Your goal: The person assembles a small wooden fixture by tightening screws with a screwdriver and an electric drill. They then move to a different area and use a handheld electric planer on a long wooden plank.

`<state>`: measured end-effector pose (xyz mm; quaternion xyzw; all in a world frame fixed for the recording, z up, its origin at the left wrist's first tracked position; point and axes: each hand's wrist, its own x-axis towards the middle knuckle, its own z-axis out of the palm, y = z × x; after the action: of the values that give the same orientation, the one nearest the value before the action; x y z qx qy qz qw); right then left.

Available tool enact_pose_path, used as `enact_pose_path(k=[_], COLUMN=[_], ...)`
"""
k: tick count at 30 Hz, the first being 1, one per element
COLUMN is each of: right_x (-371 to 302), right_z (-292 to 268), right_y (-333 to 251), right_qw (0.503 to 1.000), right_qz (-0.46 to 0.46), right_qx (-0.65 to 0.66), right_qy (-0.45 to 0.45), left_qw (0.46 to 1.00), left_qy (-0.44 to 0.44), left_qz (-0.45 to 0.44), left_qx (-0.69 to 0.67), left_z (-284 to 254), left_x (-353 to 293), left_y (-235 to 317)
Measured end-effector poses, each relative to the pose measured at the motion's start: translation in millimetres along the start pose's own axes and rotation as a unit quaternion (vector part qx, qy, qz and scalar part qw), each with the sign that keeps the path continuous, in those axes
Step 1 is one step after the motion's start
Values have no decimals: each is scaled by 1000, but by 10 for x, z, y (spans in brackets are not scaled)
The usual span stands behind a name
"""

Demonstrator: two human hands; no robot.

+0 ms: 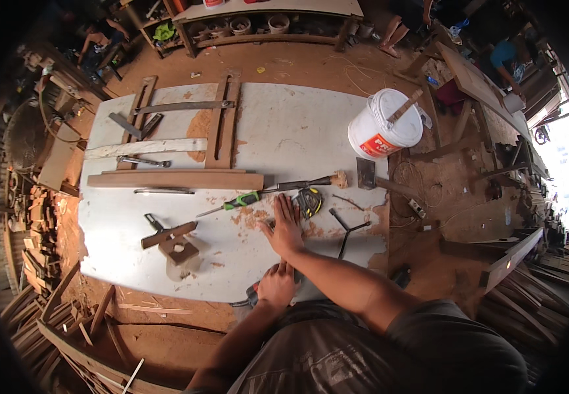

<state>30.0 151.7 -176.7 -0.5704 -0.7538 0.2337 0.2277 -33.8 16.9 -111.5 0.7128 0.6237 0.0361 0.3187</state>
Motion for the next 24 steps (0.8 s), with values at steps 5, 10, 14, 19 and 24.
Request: enact_pose_path(k=[5,10,14,19,24], right_x=[-204,14,172,15,-321], right_z=[-312,-817,-883,-526,-579], right_y=[-58,-24,-38,186,-70], right_qw=[995,988,991,956,994], right_qz=[82,130,-19,-55,-42], right_qx=[41,62,9,-96,-6], right_qy=[-35,-55,-129,-273,-101], left_qw=[999,999,997,998,998], left_qy=[-22,23,35,34,8], left_qz=[-33,-34,-29,-27,-51], left_qx=[26,35,61,50,45], left_z=[-98,47,73,142,-13], left_x=[0,-8,-24,-4,-8], left_y=[64,-9,33,109,79])
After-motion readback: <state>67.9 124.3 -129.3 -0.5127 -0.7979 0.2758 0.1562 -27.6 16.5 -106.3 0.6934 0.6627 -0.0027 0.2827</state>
